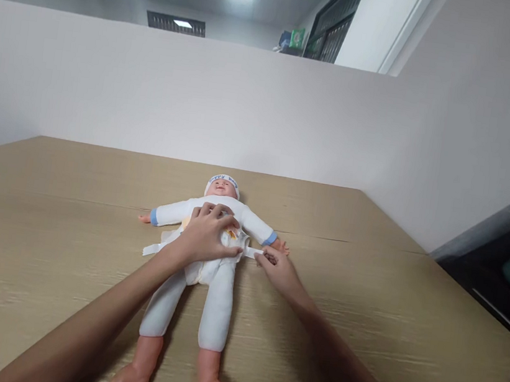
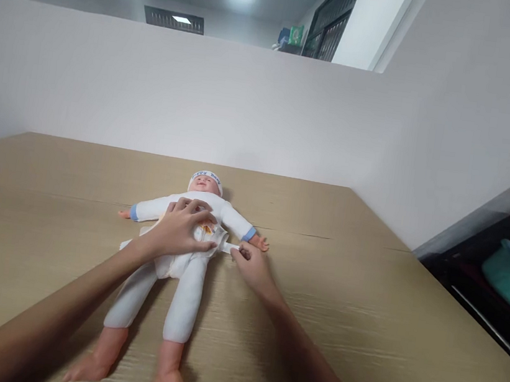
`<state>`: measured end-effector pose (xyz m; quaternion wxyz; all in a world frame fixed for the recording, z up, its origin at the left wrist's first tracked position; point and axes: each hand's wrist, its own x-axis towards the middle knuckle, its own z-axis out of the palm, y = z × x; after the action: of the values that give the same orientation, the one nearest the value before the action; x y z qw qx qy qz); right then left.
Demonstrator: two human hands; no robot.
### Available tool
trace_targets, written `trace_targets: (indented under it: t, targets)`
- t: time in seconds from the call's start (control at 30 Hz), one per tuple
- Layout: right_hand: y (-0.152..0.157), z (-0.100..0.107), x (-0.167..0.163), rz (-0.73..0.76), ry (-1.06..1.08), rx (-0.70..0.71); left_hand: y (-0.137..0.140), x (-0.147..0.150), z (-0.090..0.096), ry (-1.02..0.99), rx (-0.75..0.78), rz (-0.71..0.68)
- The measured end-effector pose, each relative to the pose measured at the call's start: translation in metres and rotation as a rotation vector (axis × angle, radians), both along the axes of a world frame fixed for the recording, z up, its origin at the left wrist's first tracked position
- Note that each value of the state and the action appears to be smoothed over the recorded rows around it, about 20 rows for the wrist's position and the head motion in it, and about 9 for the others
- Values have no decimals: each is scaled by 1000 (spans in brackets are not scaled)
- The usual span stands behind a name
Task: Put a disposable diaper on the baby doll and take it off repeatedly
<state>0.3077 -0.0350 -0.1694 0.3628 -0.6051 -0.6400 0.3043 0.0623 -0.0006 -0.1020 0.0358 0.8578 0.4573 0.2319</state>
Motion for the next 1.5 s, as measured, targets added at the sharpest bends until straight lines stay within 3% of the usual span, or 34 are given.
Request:
trace_targets:
  t: [0.17, 0.43, 0.6, 0.87, 1.03, 1.17, 1.27, 1.5]
  targets:
    - [13, 13, -4, 96, 149, -32, 0, 2, -1, -7, 7, 3]
    - [42, 32, -37, 209, 250, -87, 4, 3, -7, -52, 30, -16]
    - [52, 27, -55, 196, 276, -93, 3, 3, -9, -57, 45, -14]
    - [30, 15, -59, 64, 277, 110, 1, 4, -7, -63, 47, -4]
    - [27, 11, -60, 58, 349, 129, 1, 5, -7, -62, 43, 3]
    - [9, 19, -58, 48, 193, 310, 2, 3, -7, -51, 32, -1]
    - [-10, 21, -50, 163, -12, 452, 2, 2, -8, -57, 34, -17]
    - [-12, 10, -33, 351, -313, 583, 3, -3, 1, -123, -83, -77]
